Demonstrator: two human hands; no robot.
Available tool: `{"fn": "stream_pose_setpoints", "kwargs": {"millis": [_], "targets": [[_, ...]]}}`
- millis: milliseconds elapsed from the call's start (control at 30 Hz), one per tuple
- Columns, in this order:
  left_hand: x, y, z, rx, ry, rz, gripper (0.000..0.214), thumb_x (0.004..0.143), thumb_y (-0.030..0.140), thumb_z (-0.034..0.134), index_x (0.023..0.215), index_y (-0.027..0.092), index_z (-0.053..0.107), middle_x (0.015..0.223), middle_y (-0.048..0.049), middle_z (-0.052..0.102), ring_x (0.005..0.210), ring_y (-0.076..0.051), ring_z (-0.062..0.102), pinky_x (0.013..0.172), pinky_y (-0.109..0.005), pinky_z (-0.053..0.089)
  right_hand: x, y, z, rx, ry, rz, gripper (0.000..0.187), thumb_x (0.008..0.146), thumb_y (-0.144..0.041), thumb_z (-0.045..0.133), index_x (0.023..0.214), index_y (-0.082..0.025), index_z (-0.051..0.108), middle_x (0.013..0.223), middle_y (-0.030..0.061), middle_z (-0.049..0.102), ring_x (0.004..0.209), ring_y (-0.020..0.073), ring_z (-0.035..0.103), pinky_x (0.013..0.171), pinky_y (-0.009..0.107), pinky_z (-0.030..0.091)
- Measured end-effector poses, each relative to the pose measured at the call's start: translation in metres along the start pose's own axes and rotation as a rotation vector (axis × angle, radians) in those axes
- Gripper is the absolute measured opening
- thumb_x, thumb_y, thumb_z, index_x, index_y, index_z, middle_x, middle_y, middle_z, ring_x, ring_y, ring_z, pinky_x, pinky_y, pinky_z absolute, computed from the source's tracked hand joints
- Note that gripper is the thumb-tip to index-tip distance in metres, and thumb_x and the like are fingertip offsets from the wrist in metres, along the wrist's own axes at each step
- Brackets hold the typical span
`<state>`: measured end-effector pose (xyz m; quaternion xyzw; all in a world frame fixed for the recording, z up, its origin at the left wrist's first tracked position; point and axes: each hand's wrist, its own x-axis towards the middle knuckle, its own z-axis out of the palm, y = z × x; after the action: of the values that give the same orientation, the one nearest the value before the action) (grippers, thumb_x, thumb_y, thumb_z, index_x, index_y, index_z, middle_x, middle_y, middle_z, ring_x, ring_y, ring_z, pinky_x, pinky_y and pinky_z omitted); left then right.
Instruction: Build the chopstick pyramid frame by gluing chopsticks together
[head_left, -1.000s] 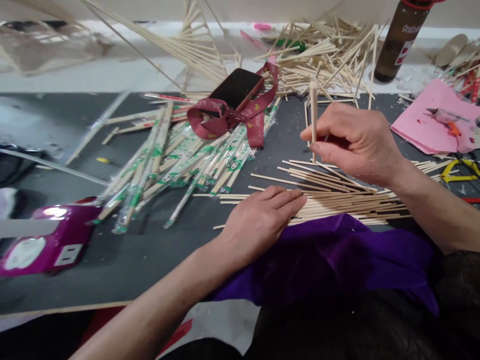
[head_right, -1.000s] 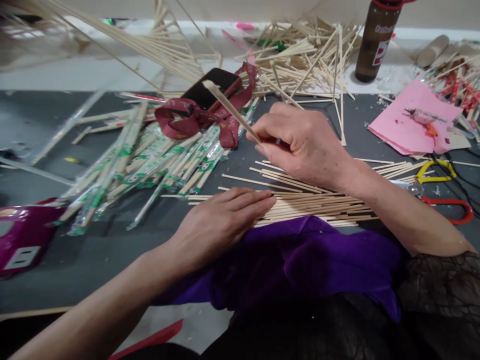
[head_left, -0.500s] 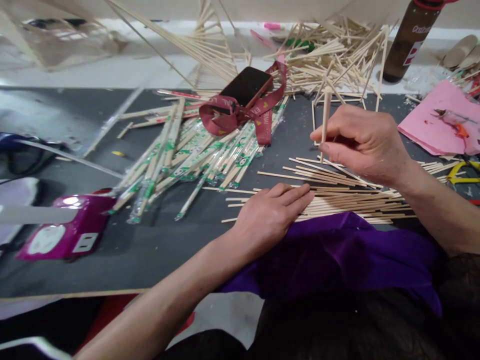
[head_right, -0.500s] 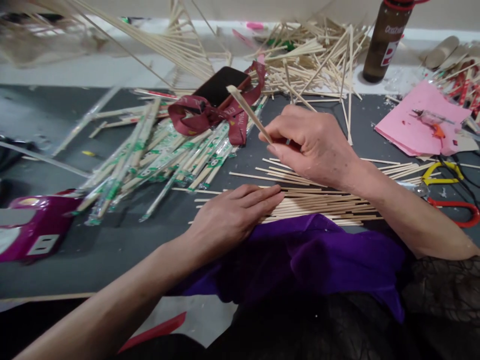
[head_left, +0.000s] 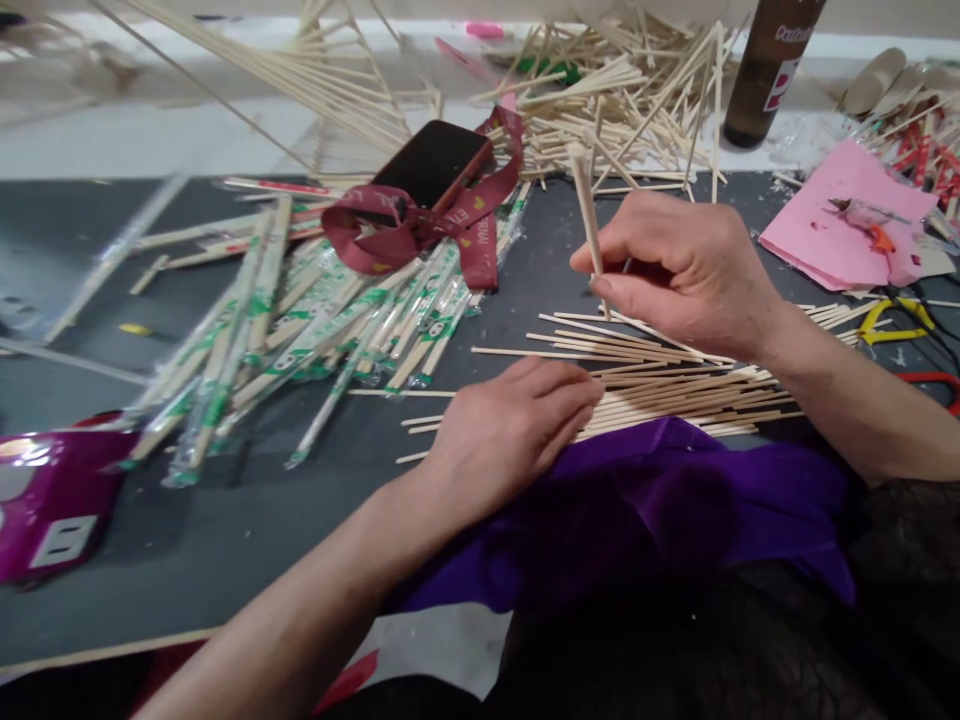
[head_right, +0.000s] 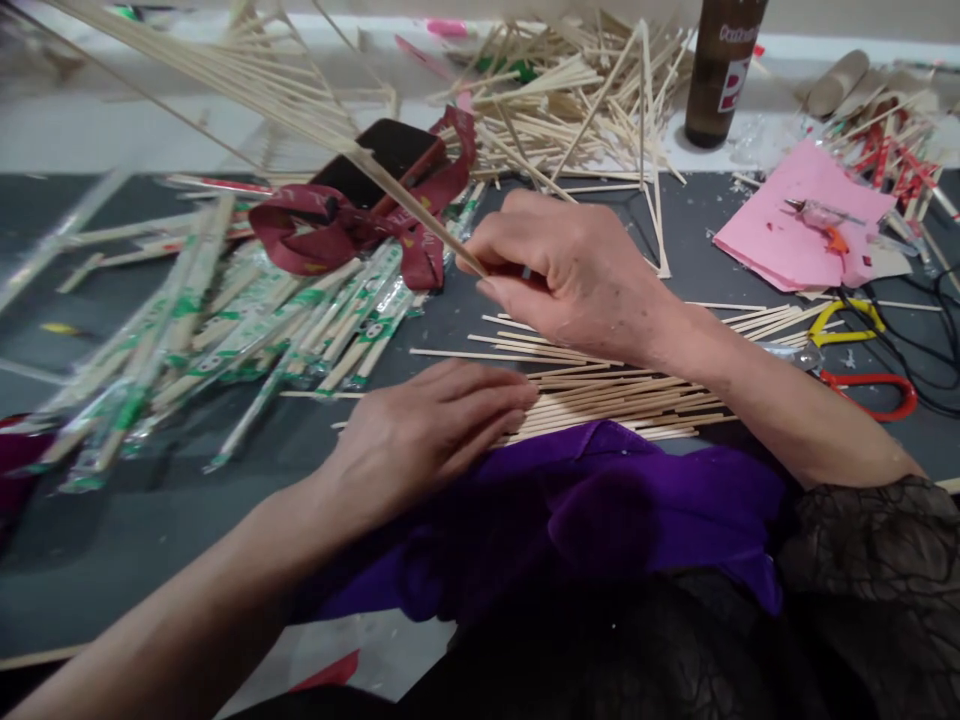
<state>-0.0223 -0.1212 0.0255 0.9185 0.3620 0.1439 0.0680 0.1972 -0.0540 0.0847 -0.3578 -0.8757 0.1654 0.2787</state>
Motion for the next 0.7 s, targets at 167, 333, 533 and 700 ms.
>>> {"fn": "stream_pose_setpoints", "kwargs": {"millis": [167, 333, 533, 700], "targets": [[0.0, 0.006, 0.0, -0.037, -0.057, 0.046, 0.032, 0.103, 0.027, 0.044, 0.105, 0.018, 0.075, 0.102, -0.0075, 0.077, 0.089, -0.021, 0.07, 0.073, -0.032, 0.057, 0.001, -0.001, -0.001, 0.039, -0.015, -0.023, 0.011, 0.093, -0.022, 0.059, 0.087, -0.024, 0.069, 0.095, 0.0023, 0.072, 0.086, 0.0143, 0.064, 0.08, 0.027, 0.051], [-0.007, 0.012, 0.0, -0.003, -0.052, 0.054, 0.028, 0.102, 0.023, 0.047, 0.109, 0.021, 0.074, 0.105, -0.0066, 0.077, 0.093, -0.019, 0.07, 0.078, -0.03, 0.058, 0.0, 0.0, -0.003, 0.027, -0.035, -0.054, 0.011, 0.092, -0.022, 0.059, 0.086, -0.024, 0.069, 0.093, 0.0006, 0.073, 0.087, 0.0158, 0.065, 0.081, 0.03, 0.051], [-0.019, 0.012, -0.002, 0.003, 0.007, 0.013, 0.027, 0.102, 0.022, 0.049, 0.109, 0.021, 0.074, 0.108, -0.0067, 0.077, 0.095, -0.019, 0.071, 0.082, -0.031, 0.059, -0.001, 0.006, -0.002, 0.022, -0.15, -0.106, 0.016, 0.092, -0.022, 0.058, 0.082, -0.022, 0.071, 0.084, 0.0028, 0.071, 0.076, 0.0168, 0.066, 0.072, 0.032, 0.051], [-0.019, -0.014, -0.013, 0.121, 0.053, -0.173, 0.033, 0.104, 0.031, 0.044, 0.108, 0.02, 0.075, 0.1, -0.0085, 0.077, 0.091, -0.023, 0.071, 0.074, -0.034, 0.057, -0.003, 0.011, -0.005, 0.054, -0.151, -0.113, 0.015, 0.087, -0.02, 0.063, 0.074, -0.022, 0.069, 0.079, 0.0027, 0.073, 0.072, 0.017, 0.067, 0.068, 0.032, 0.051]]}}
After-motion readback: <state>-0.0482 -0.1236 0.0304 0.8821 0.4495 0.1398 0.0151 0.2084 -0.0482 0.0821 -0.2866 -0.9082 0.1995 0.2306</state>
